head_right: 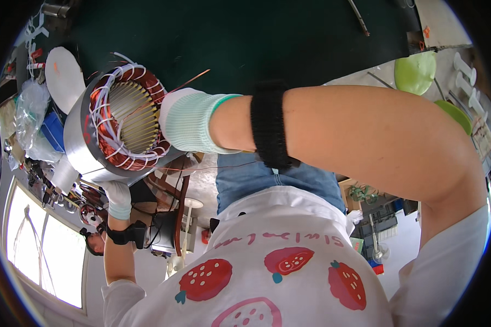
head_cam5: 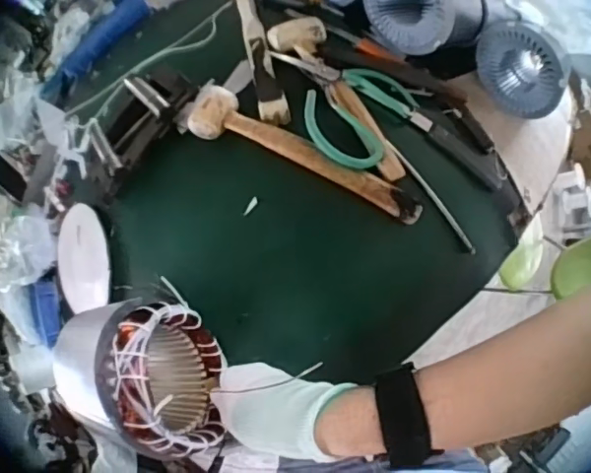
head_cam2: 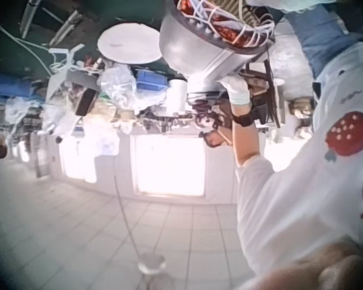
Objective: Assembling and inspecting electric motor stators at a workbench.
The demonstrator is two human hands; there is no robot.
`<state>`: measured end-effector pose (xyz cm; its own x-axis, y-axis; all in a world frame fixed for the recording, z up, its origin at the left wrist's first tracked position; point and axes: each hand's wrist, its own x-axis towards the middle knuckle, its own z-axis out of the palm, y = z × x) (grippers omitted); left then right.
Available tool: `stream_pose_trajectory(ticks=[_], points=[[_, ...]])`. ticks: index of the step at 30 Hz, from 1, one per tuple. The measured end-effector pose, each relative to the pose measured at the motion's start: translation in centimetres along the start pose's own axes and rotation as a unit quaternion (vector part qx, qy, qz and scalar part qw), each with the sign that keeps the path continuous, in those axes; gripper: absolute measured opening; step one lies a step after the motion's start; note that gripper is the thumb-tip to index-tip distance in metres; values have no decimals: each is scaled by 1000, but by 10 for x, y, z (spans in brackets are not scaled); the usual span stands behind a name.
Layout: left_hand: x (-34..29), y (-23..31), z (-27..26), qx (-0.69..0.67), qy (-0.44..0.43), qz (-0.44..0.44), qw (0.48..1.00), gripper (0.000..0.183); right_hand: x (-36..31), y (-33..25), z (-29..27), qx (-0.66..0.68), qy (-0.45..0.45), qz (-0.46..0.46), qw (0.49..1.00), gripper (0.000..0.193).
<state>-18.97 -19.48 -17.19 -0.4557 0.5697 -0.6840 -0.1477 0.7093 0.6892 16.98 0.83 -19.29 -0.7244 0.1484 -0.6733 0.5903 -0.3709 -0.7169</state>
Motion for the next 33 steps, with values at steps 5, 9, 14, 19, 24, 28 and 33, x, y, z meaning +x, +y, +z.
stream_pose_trajectory(ticks=[5, 9, 14, 19, 24, 28, 33], points=[[4, 11, -11, 37, -38, 5, 999, 83, -10, -13, -13, 79, 0, 99, 992, 33], [5, 38, 1, 77, -121, 8, 990, 81, -16, -8, -22, 6, 47, 49, 998, 33], [18, 42, 11, -80, -252, 44, 963, 62, -13, -11, -27, 12, 115, 20, 993, 32], [27, 32, 9, 43, -191, 107, 975, 61, -6, -17, -33, 41, 202, 67, 976, 30], [42, 38, 15, 64, -175, 121, 975, 62, -19, -5, -35, 68, 170, 36, 982, 29], [48, 42, 20, 66, -179, 143, 971, 62, -24, -5, -45, 79, 148, 11, 986, 27], [43, 53, 33, 56, -131, 138, 980, 64, -20, -20, -56, 63, 110, 44, 991, 30]])
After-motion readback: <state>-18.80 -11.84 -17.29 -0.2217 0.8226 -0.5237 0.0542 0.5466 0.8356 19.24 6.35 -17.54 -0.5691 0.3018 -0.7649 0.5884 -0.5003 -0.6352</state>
